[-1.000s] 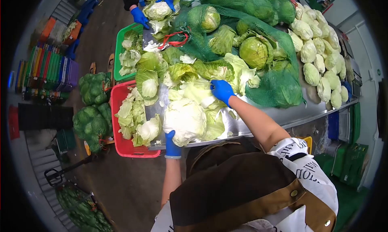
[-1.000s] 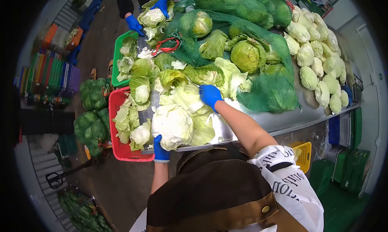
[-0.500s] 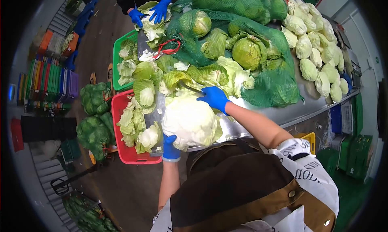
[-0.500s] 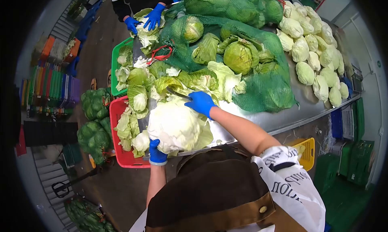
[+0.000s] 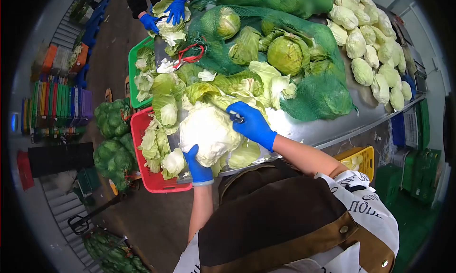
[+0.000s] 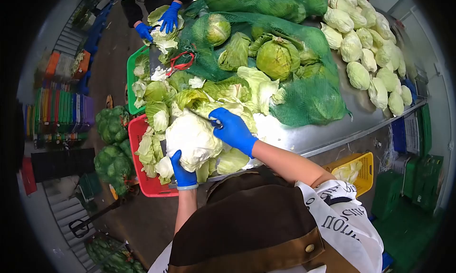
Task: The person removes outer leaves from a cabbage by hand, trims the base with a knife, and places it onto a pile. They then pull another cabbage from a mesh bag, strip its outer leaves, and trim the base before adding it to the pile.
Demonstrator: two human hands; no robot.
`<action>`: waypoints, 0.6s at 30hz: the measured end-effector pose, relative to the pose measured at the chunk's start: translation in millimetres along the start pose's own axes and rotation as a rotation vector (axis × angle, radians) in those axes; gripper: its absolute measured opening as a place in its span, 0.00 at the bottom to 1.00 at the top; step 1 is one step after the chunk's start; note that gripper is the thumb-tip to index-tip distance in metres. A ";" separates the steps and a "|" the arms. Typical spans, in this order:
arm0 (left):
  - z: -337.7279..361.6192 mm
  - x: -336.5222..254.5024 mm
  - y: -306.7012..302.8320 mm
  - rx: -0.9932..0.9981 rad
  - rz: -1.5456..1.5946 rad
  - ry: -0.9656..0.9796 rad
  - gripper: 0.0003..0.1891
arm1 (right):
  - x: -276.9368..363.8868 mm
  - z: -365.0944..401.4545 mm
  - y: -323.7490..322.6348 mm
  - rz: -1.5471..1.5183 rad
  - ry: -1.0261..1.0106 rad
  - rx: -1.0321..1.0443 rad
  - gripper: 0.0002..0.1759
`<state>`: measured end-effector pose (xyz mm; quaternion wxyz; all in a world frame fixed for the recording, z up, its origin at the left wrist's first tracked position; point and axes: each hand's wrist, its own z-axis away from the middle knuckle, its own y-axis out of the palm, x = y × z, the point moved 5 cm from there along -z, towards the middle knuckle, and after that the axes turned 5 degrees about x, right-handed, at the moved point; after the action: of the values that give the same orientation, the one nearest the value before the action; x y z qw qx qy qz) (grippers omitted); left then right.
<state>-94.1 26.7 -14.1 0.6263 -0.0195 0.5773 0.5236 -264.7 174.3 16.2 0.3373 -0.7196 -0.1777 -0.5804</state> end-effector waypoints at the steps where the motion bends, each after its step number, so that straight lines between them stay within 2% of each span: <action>1: -1.5 5.8 -3.8 0.011 0.072 -0.048 0.33 | -9.7 1.2 -5.4 -0.039 -0.010 -0.018 0.18; 2: -2.5 10.0 -9.8 0.017 0.144 -0.096 0.33 | -20.8 4.5 -13.4 -0.099 0.104 -0.073 0.15; 3: -2.1 13.4 -14.5 0.022 0.214 -0.143 0.33 | -38.3 8.2 -19.2 -0.039 0.117 -0.110 0.15; 5: 0.2 9.2 -5.3 0.039 0.239 -0.151 0.34 | -63.2 18.0 -19.9 0.068 0.218 0.002 0.18; 6: -0.1 8.0 -6.1 0.035 0.253 -0.155 0.34 | -66.7 20.0 -17.4 0.027 0.213 -0.005 0.17; 9: 0.9 4.7 -9.2 0.020 0.264 -0.147 0.35 | -18.4 17.6 -12.0 -0.045 0.165 -0.056 0.17; 10: 1.6 2.6 -6.4 0.017 0.280 -0.135 0.35 | 9.1 12.2 -9.0 -0.081 0.162 0.004 0.22; 13: 2.7 2.0 -6.7 0.161 0.671 -0.183 0.35 | 69.9 9.6 17.2 -0.158 0.144 0.246 0.41; 14: 2.9 0.7 -1.2 0.200 1.000 -0.248 0.36 | 88.2 8.9 17.6 -0.222 0.094 0.273 0.45; 15: 0.4 -4.4 1.2 0.233 0.939 -0.261 0.36 | 101.0 8.5 18.8 -0.283 0.041 0.302 0.49; 16: -3.0 -12.6 1.8 0.259 0.795 -0.264 0.35 | 110.8 10.5 16.5 -0.187 -0.131 0.232 0.52; 18: -9.0 -28.8 5.1 0.326 0.516 -0.290 0.34 | 126.9 20.3 12.2 -0.037 -0.255 0.217 0.52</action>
<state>-97.7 5.1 7.3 0.5437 0.3021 0.5442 0.5630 -208.8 162.5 132.0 0.3771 -0.7431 -0.2941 -0.4681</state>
